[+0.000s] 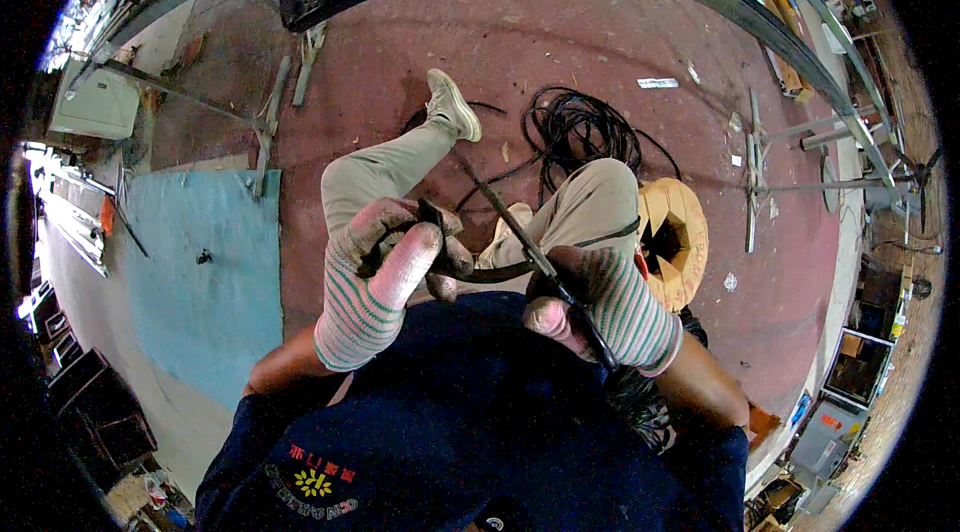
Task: The person installs a black rubber seal into the groove of a red and black window frame. They use shears to cut the seal to length and press it into place along the frame edges.
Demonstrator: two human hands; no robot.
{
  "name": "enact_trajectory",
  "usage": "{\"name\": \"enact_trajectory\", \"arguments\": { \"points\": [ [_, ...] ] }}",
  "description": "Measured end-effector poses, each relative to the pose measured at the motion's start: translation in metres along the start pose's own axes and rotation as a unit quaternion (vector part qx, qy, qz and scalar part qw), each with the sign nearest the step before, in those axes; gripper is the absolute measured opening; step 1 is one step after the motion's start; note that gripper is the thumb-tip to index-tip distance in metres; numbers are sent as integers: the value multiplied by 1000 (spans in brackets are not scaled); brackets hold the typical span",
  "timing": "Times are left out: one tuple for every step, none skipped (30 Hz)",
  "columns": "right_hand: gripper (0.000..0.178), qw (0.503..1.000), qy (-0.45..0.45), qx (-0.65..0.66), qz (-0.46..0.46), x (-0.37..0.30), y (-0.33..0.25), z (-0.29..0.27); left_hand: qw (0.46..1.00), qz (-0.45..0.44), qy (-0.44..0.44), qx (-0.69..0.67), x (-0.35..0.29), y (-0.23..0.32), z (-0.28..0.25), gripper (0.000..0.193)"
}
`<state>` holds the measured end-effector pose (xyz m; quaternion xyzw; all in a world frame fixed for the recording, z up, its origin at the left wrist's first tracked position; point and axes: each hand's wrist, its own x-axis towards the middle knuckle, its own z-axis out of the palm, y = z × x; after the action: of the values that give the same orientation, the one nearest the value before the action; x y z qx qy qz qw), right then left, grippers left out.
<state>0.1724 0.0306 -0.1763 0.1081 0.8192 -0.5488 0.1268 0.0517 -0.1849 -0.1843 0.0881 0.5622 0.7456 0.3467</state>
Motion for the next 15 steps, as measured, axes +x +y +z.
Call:
{"name": "enact_trajectory", "arguments": {
  "points": [
    [76,1000,-12,-5,5,-1,0,-1,999,-12,-12,-36,-1,0,0,12],
    [75,1000,-24,-11,10,-2,0,-2,999,-10,-16,-27,0,0,-1,12],
    [68,998,-50,-34,14,-5,0,-5,1000,-8,-18,-21,-1,0,0,12],
    [66,998,-53,-40,7,-7,0,-5,1000,-7,-19,-15,-2,0,0,13],
    [65,997,-57,-47,-1,-8,-1,-3,1000,-11,-14,-13,-2,0,2,13],
    [63,997,-60,-54,-9,-8,-2,-2,1000,-15,-10,-12,-2,0,3,13],
    [59,997,-61,-36,23,-9,-5,-1,1000,-19,-5,-11,-1,0,4,13],
    [59,997,-58,-40,11,-9,-6,-1,1000,-23,-1,-19,-1,0,5,12],
    [59,997,-55,-45,0,-9,-7,-2,999,-26,2,-27,-1,2,7,12],
    [59,997,-51,-49,-11,-9,-8,-2,999,-29,5,-34,-1,3,8,12],
    [60,997,-58,-47,-2,-9,-9,-3,999,-24,3,-21,-1,1,7,11],
    [61,997,-63,-44,6,-10,-10,-3,1000,-19,1,-7,-2,0,5,11],
    [63,997,-69,-41,14,-10,-10,-3,1000,-14,-1,8,-2,-2,4,10],
    [64,996,-76,-52,15,-11,-10,-4,1000,-10,-1,7,-2,-2,5,10],
    [66,994,-83,-63,16,-11,-8,-6,1000,-6,-1,7,-2,-3,6,10]
  ]
}}
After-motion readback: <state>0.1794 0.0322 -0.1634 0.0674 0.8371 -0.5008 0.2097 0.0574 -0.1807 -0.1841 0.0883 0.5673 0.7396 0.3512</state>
